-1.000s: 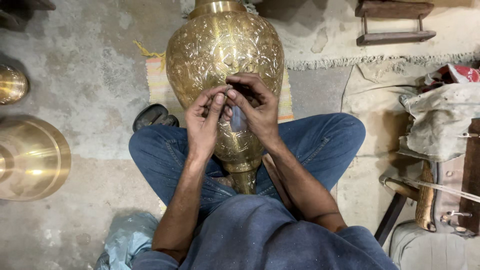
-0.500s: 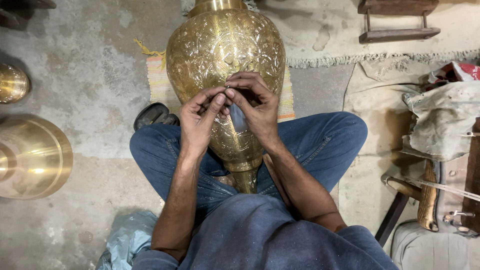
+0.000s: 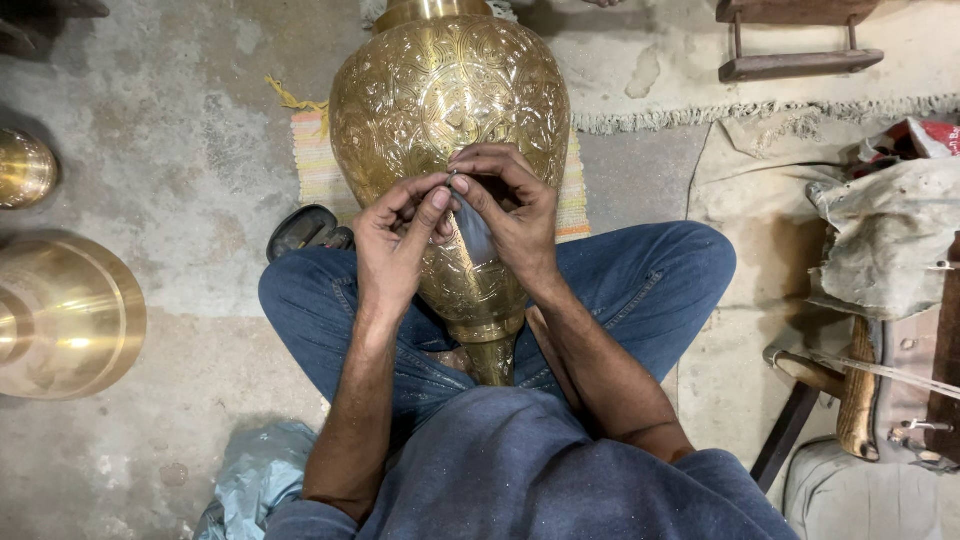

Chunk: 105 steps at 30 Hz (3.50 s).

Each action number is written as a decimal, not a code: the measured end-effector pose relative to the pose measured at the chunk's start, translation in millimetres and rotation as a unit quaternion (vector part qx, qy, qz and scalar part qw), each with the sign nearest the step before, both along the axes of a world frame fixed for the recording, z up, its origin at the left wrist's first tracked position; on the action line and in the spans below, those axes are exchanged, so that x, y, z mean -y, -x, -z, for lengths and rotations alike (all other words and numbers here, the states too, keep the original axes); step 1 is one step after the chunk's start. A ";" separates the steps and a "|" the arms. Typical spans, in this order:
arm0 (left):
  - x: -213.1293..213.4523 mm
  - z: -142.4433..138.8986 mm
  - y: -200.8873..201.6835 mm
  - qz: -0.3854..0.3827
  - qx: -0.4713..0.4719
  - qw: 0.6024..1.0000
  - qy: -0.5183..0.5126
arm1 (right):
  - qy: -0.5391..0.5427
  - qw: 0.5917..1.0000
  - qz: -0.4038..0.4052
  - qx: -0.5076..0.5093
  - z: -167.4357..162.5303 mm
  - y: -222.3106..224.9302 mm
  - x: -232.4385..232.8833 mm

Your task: The person sits on the floor with a large brass vase in their lap and engraves decorative patterns into its surface, holding a small chisel against the metal and striking it with a wooden mallet. They then rub the engraved areas with a gray abrasive block, working over different spots on the vase body.

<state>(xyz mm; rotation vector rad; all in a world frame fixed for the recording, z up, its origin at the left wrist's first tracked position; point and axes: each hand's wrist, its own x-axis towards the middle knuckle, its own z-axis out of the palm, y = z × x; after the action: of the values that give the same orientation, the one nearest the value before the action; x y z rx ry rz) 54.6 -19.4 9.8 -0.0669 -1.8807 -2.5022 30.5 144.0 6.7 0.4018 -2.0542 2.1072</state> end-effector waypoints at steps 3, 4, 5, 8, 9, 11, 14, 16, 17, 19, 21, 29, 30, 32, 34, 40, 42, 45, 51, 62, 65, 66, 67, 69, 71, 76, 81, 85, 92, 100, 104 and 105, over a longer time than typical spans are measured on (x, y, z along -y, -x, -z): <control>-0.3 -3.5 -1.5 -0.008 0.005 1.000 0.015 | -0.006 1.000 0.001 -0.007 0.0 0.1 0.8; -1.1 -4.7 -2.1 -0.009 -0.004 1.000 0.018 | -0.012 1.000 0.002 -0.013 0.1 0.2 0.4; -1.1 -5.8 -2.8 -0.012 -0.014 1.000 0.021 | -0.006 1.000 0.000 -0.012 0.1 0.2 0.8; -2.0 -8.5 -3.7 -0.022 -0.003 0.999 0.044 | 0.006 1.000 -0.004 -0.003 0.7 -0.4 0.2; -1.1 -9.0 -3.5 -0.023 -0.007 0.999 0.047 | 0.005 1.000 -0.003 -0.002 1.0 -0.5 0.8; -0.2 -9.1 -3.2 -0.026 -0.013 0.998 0.053 | -0.001 1.000 0.001 -0.011 1.9 -0.6 1.2; -2.0 -6.1 -7.0 -0.028 0.001 0.997 0.070 | 0.017 1.000 0.011 -0.013 4.1 0.5 1.6; -7.1 -1.0 -15.9 -0.097 -0.079 0.963 0.238 | 0.078 0.996 0.022 0.033 6.7 0.5 1.8; -10.5 2.6 -22.2 -0.130 -0.120 0.931 0.319 | 0.102 0.994 0.017 0.035 8.1 0.5 1.5; -20.7 12.3 -37.6 -0.125 -0.162 0.876 0.437 | 0.149 0.988 0.003 0.037 11.8 0.1 0.2; -28.7 24.2 -52.2 -0.116 -0.170 0.836 0.508 | 0.147 0.989 -0.005 0.030 15.9 -0.4 -0.2; -21.6 53.6 -47.5 -0.130 -0.162 0.824 0.526 | -0.069 0.992 -0.060 -0.087 10.9 9.3 -32.8; -19.3 51.7 -43.1 -0.123 -0.156 0.829 0.523 | -0.190 0.969 -0.061 -0.145 6.7 12.3 -46.9; -13.7 44.3 -34.8 -0.104 -0.142 0.838 0.516 | -0.344 0.918 -0.059 -0.190 4.4 14.2 -61.7; -8.1 33.5 -25.0 -0.099 -0.176 0.840 0.503 | -0.413 0.891 -0.059 -0.178 4.0 20.7 -69.5; 12.8 -7.8 9.2 -0.005 -0.121 0.885 0.450 | -0.472 0.855 -0.044 -0.211 1.0 59.0 -60.1; 17.3 -21.1 15.0 0.000 -0.116 0.890 0.440 | -0.459 0.861 -0.046 -0.214 -1.8 68.2 -54.4; 18.9 -35.5 14.8 -0.004 -0.074 0.905 0.419 | -0.461 0.856 -0.027 -0.233 -3.2 76.6 -47.0; 10.7 -35.3 -2.4 -0.128 -0.093 0.887 0.434 | -0.459 0.866 -0.035 -0.197 2.9 70.7 -41.1; 5.8 -29.0 1.4 -0.189 -0.177 0.877 0.405 | -0.459 0.851 0.018 -0.255 11.1 77.1 -32.9; 5.5 -32.7 3.9 -0.164 -0.137 0.884 0.416 | -0.416 0.882 0.005 -0.220 12.7 82.9 -33.8; 4.2 -33.4 5.2 -0.167 -0.155 0.876 0.425 | -0.408 0.886 0.006 -0.222 13.2 83.4 -34.1; 3.9 -34.2 6.5 -0.169 -0.173 0.868 0.434 | -0.399 0.890 0.008 -0.222 13.8 82.9 -32.8; 2.4 -35.2 8.7 -0.168 -0.186 0.850 0.463 | -0.407 0.885 0.026 -0.224 14.4 81.2 -30.0; 0.9 -35.7 9.1 -0.156 -0.167 0.833 0.504 | -0.410 0.885 0.034 -0.217 14.1 77.8 -27.2; -2.1 -35.5 4.5 -0.153 -0.179 0.784 0.574 | -0.415 0.885 0.035 -0.210 8.6 73.1 -23.9; -3.9 -29.0 3.9 -0.152 -0.178 0.761 0.604 | -0.421 0.881 0.029 -0.213 4.3 73.1 -24.1; -2.7 -17.0 5.5 -0.154 -0.191 0.751 0.613 | -0.408 0.884 0.023 -0.227 6.5 75.7 -25.0; 3.0 1.1 0.3 -0.149 -0.197 0.751 0.612 | -0.416 0.882 0.034 -0.218 11.7 77.1 -25.6; 0.7 -12.2 6.3 -0.169 -0.216 0.769 0.578 | -0.409 0.881 0.037 -0.236 8.6 79.2 -25.3; -0.4 -21.3 7.7 -0.181 -0.230 0.770 0.567 | -0.408 0.884 0.038 -0.226 5.6 79.2 -26.6; 0.1 -22.6 8.3 -0.169 -0.208 0.790 0.552 | -0.414 0.882 0.034 -0.222 5.2 78.9 -26.3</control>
<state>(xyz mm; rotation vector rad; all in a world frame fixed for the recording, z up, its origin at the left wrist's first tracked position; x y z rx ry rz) 46.3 -19.5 32.4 -0.2288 -2.4954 -0.8005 -48.4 170.3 1.6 0.8061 -2.4814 0.8543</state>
